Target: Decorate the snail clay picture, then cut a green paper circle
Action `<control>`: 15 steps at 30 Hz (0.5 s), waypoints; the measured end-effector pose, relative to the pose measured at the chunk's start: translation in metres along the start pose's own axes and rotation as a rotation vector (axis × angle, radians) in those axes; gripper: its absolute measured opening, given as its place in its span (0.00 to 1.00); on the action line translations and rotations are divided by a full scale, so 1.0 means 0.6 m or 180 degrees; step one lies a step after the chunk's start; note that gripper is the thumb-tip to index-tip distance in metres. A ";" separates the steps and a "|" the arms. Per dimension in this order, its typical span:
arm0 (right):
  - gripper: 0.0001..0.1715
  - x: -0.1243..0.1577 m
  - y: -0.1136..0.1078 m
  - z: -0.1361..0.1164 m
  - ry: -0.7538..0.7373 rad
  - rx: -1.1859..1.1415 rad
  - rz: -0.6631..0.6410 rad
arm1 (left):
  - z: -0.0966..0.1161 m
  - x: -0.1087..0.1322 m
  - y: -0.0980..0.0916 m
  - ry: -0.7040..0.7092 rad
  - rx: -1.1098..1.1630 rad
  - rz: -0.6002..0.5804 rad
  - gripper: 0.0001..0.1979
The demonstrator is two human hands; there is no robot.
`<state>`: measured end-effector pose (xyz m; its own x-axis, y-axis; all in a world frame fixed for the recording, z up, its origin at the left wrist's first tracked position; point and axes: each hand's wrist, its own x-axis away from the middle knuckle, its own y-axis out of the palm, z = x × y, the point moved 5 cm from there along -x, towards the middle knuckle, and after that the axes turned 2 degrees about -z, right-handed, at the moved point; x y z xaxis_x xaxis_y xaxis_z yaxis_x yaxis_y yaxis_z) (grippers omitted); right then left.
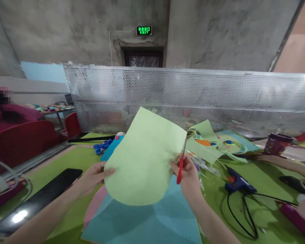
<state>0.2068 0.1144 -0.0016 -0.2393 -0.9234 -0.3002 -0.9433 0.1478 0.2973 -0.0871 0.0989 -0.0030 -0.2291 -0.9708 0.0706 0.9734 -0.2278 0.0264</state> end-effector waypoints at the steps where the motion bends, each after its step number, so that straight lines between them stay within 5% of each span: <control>1: 0.21 0.000 -0.003 0.003 -0.0073 -0.0004 0.0092 | -0.008 -0.001 0.009 -0.0039 0.0194 -0.0022 0.18; 7: 0.18 0.006 -0.007 0.004 -0.0333 0.0090 0.0384 | -0.055 0.002 0.070 -0.0300 0.0938 -0.0459 0.23; 15: 0.15 0.022 0.000 -0.009 -0.0490 0.0154 0.0379 | -0.045 0.002 0.047 -0.0139 0.0991 0.0129 0.13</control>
<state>0.2050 0.1004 -0.0006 -0.3786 -0.8339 -0.4016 -0.9153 0.2729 0.2962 -0.0598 0.0891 -0.0290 -0.1969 -0.9730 0.1204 0.9335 -0.1485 0.3263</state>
